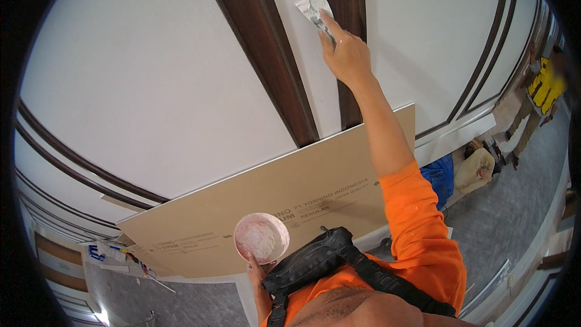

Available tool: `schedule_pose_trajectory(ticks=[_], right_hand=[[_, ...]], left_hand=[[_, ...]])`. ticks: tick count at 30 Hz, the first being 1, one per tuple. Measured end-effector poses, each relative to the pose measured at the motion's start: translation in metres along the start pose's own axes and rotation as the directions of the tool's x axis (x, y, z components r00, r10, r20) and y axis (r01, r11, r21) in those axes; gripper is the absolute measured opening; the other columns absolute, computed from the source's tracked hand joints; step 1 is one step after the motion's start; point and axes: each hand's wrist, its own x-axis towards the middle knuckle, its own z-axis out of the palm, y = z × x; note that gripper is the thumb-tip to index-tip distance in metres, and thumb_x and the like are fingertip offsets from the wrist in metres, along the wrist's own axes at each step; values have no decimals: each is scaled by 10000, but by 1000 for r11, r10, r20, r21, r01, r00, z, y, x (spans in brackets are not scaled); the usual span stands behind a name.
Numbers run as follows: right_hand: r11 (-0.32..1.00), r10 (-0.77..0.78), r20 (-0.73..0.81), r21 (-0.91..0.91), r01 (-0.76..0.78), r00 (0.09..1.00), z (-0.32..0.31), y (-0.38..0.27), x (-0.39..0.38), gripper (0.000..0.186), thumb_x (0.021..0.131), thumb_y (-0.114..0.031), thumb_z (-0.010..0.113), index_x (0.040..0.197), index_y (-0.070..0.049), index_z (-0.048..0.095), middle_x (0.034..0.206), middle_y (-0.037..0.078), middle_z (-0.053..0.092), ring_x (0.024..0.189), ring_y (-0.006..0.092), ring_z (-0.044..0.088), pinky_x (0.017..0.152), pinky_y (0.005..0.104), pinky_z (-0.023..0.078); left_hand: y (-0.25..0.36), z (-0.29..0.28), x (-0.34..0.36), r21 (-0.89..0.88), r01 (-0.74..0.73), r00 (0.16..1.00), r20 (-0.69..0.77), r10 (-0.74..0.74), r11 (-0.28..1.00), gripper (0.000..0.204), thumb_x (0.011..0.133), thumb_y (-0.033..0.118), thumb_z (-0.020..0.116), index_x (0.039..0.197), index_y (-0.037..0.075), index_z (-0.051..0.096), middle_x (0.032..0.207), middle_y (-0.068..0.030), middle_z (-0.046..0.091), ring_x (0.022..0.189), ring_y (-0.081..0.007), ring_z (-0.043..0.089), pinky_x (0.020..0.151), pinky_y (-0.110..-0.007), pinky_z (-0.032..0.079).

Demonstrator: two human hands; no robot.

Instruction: The person applies joint compound to the seams of a ceiling using a putty knife. They scoop the compound from a small bucket and spread it along the joints between ceiling panels. Later, they mix more compound in the bucket and continue the application.

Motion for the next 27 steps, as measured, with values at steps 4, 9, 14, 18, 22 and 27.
schedule_pose_trajectory(ticks=[4, 9, 14, 18, 22, 27], right_hand=[[998, -59, 21, 22, 58, 998, -20, -1, -5, 465, 1036, -337, 558, 1489, -230, 570, 967, 246, 748, 929, 443, 726, 843, 546, 566], [971, -182, -229, 115, 212, 956, -24, -28, 41, 442, 1027, -330, 566, 1453, -219, 605, 962, 256, 753, 947, 457, 723, 875, 541, 565], [976, -177, -258, 78, 203, 950, -52, -65, 83, 409, 1017, -279, 582, 1396, -135, 634, 887, 300, 716, 837, 484, 708, 773, 592, 555], [988, -150, -208, 0, 153, 967, -66, -71, 96, 409, 1009, -269, 588, 1393, -137, 636, 887, 302, 716, 839, 484, 710, 770, 591, 558], [993, -117, -130, -32, 114, 985, -70, -75, 89, 403, 1005, -256, 587, 1381, -124, 645, 908, 309, 718, 860, 484, 712, 789, 589, 561], [986, -85, -7, -142, 84, 996, -61, -54, 70, 439, 1025, -316, 550, 1446, -208, 612, 975, 265, 751, 968, 469, 717, 910, 555, 557]], left_hand=[[-1, 6, -3, 0, -7, 1000, 6, 7, 1000, 785, 1033, 557, 559, 1388, -131, 432, 1330, -291, 572, 1059, -462, 688, 765, -567, 682], [3, -2, -4, 85, -24, 1000, -9, 25, 996, 790, 1025, 567, 573, 1403, -108, 417, 1319, -294, 580, 1047, -473, 690, 749, -573, 683], [3, 1, -11, 24, -33, 999, -42, 34, 999, 745, 1031, 545, 577, 1395, -87, 424, 1308, -303, 583, 1026, -482, 693, 737, -600, 678], [-9, -1, -6, -49, -45, 997, -62, 42, 998, 758, 1028, 548, 580, 1392, -97, 419, 1302, -305, 584, 1000, -483, 700, 728, -605, 676], [-15, -8, -6, -52, -15, 994, -104, 9, 999, 777, 1025, 559, 579, 1404, -96, 404, 1310, -304, 581, 1001, -476, 703, 735, -590, 679], [-11, -3, -6, 7, -15, 999, -40, 15, 1000, 776, 1022, 562, 585, 1420, -80, 407, 1339, -283, 570, 1014, -462, 705, 746, -572, 682]])
